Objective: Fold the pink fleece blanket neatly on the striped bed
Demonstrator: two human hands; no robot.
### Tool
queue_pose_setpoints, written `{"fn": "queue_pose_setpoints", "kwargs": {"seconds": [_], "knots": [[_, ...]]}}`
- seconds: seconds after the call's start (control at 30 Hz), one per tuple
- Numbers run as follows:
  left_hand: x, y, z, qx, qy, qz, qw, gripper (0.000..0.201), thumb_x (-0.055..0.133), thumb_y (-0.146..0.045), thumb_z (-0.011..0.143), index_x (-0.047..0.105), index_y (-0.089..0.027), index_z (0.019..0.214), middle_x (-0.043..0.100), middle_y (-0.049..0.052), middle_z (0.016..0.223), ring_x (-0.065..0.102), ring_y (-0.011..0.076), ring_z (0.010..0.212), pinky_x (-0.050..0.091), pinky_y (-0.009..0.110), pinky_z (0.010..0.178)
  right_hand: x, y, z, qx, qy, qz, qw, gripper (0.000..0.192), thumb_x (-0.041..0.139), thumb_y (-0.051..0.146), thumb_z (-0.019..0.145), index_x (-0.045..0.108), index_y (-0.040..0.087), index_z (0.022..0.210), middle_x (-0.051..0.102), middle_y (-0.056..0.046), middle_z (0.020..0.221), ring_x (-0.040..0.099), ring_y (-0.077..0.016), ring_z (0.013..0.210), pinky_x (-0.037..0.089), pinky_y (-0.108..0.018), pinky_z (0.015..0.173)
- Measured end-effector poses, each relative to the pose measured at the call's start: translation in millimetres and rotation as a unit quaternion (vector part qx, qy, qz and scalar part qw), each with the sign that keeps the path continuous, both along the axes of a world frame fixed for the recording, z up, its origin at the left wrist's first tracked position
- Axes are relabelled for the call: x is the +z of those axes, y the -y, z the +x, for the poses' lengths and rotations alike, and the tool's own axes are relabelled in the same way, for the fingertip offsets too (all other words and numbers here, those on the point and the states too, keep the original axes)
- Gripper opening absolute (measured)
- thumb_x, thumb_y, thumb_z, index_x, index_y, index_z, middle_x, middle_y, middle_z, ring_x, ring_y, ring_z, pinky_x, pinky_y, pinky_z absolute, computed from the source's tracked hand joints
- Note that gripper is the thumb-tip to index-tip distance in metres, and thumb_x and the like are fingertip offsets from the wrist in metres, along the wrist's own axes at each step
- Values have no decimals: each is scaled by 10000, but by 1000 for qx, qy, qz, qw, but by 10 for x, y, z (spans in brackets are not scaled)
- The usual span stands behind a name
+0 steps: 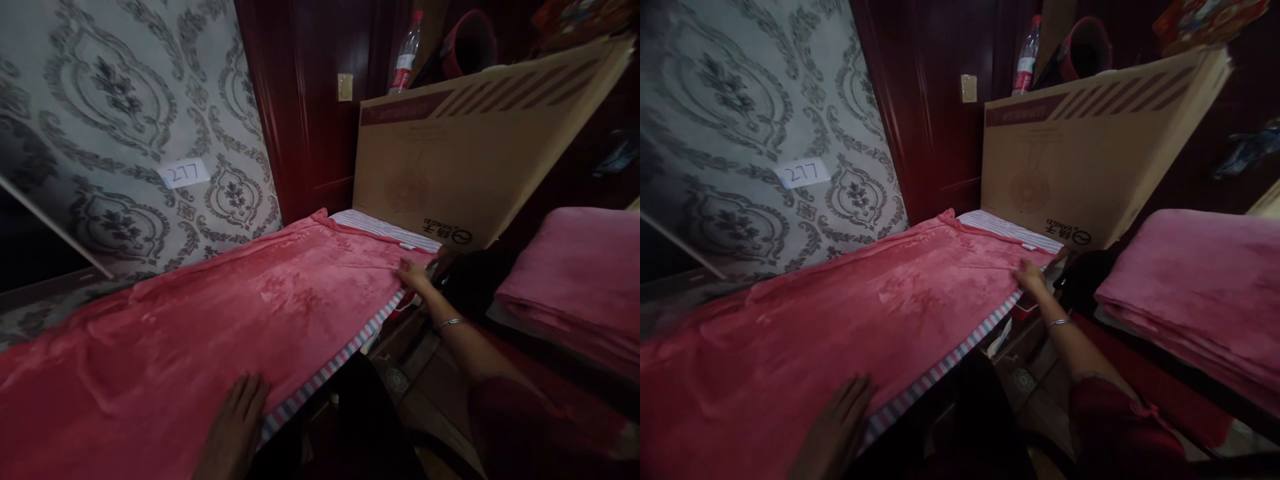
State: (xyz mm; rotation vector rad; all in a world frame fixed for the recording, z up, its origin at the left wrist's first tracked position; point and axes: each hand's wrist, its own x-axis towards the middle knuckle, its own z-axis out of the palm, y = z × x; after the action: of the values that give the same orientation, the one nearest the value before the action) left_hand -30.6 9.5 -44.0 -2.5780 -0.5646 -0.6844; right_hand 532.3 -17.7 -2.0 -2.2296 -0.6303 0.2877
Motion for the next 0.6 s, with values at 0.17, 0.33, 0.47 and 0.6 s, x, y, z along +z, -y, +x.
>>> {"fn": "queue_pose_setpoints", "kwargs": {"seconds": [0.17, 0.33, 0.47, 0.6], "knots": [[-87, -34, -13, 33, 47, -32, 998, 553, 411, -46, 832, 668, -246, 1278, 712, 70, 1274, 685, 224, 1156, 570, 359, 960, 31, -8, -105, 11, -41, 86, 995, 551, 526, 163, 775, 638, 55, 1304, 675, -59, 743, 581, -161, 526, 517, -285, 555], [194, 105, -168, 23, 56, -87, 994, 454, 455, -138, 903, 643, -258, 1299, 715, 63, 1268, 717, 209, 1085, 603, 327, 916, 81, 206, -152, 15, -58, 199, 978, 595, 500, 216, 744, 639, 47, 1297, 602, -19, 666, 479, -132, 465, 474, -274, 501], [156, 245, -282, 37, 68, -114, 990, 527, 433, -121, 894, 607, -300, 1358, 691, 39, 1315, 697, 205, 1133, 576, 339, 980, -9, 392, -267, -17, -77, 259, 963, 577, 525, 250, 699, 701, 71, 1218, 586, -14, 635, 462, -144, 473, 428, -269, 472], [-15, 310, -237, 4, 52, -54, 997, 660, 405, -44, 829, 572, -337, 1396, 714, -2, 1276, 711, 170, 1096, 568, 283, 974, -136, 493, -363, -73, -97, 219, 968, 627, 512, 234, 665, 704, 61, 1237, 520, 9, 525, 489, -171, 463, 438, -272, 458]]}}
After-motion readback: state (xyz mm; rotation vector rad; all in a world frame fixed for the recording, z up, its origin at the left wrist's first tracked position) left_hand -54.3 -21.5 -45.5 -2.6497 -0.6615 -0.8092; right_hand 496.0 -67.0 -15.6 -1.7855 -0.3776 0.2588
